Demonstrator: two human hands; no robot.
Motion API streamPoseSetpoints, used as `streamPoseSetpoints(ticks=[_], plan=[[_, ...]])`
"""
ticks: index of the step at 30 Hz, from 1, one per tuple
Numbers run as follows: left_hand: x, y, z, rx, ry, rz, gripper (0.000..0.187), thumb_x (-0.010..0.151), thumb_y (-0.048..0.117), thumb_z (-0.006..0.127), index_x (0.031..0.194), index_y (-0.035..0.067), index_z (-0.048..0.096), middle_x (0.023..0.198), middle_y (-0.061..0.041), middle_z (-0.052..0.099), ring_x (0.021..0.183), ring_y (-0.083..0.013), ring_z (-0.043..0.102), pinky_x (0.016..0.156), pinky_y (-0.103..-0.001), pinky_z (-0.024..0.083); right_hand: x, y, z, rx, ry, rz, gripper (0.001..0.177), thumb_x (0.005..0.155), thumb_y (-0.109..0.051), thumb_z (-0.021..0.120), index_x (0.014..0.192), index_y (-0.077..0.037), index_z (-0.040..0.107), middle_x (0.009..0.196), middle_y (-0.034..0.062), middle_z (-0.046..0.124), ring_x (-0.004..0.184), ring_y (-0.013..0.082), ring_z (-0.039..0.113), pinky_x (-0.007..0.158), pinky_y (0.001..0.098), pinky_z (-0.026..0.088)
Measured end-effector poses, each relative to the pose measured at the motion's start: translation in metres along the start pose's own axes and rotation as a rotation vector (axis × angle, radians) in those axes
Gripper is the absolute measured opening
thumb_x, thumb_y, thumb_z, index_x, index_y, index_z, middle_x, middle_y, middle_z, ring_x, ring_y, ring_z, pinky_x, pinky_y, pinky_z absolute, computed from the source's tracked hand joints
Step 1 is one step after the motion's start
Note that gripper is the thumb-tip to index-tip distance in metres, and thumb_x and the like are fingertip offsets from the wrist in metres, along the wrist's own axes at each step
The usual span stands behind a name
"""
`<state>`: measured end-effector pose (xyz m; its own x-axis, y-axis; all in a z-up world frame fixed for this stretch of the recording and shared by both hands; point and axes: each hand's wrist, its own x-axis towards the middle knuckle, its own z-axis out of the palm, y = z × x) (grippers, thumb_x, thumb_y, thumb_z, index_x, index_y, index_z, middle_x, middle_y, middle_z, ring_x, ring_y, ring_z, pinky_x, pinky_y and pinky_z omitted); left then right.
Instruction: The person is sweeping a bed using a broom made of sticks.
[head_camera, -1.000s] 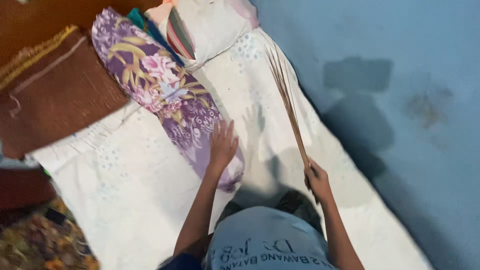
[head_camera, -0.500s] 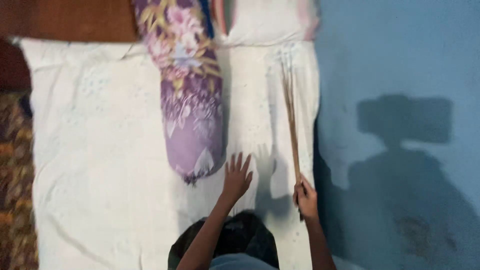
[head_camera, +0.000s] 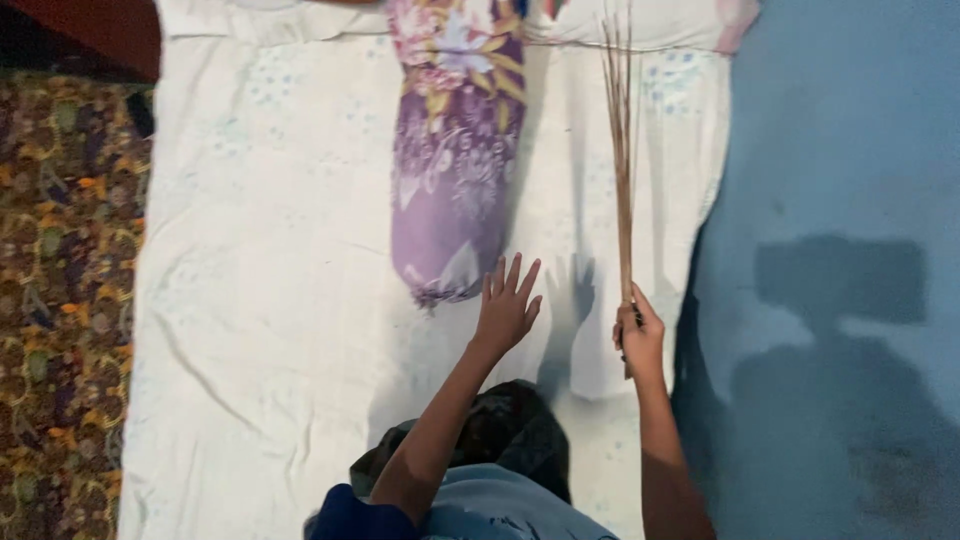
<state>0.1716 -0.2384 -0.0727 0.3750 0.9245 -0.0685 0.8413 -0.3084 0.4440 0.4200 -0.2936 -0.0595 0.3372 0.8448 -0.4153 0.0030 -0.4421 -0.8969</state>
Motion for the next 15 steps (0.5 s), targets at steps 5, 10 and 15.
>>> streamPoseSetpoints(ticks=[5, 10, 15], plan=[[-0.063, -0.069, -0.035, -0.016, 0.03, -0.089, 0.069, 0.101, 0.035, 0.061, 0.162, 0.021, 0.032, 0.166, -0.021, 0.024, 0.152, -0.0473, 0.019, 0.115, -0.068, 0.023, -0.052, 0.008, 0.051, 0.025, 0.001, 0.01, 0.049, 0.103, -0.006, 0.05, 0.152, -0.005, 0.05, 0.076, 0.0024, 0.056, 0.051, 0.0094, 0.051, 0.042, 0.0276, 0.042], [-0.156, -0.145, -0.039, -0.019, 0.191, -0.236, 0.066, 0.1, 0.036, 0.06, 0.159, 0.017, 0.036, 0.165, -0.02, 0.028, 0.153, -0.0461, 0.022, 0.119, -0.066, 0.024, -0.117, 0.016, 0.113, 0.091, -0.008, 0.062, 0.047, 0.103, -0.005, 0.047, 0.149, -0.003, 0.052, 0.074, 0.0038, 0.055, 0.05, 0.0111, 0.051, 0.04, 0.0285, 0.042], [-0.276, -0.175, -0.063, -0.014, 0.27, -0.417, 0.067, 0.101, 0.033, 0.059, 0.161, 0.017, 0.034, 0.167, -0.021, 0.028, 0.153, -0.0483, 0.021, 0.117, -0.066, 0.024, -0.135, 0.089, 0.146, -0.005, -0.148, -0.007, 0.029, 0.111, -0.008, 0.048, 0.133, 0.009, 0.055, 0.071, 0.0087, 0.054, 0.05, 0.0141, 0.052, 0.043, 0.0298, 0.042]])
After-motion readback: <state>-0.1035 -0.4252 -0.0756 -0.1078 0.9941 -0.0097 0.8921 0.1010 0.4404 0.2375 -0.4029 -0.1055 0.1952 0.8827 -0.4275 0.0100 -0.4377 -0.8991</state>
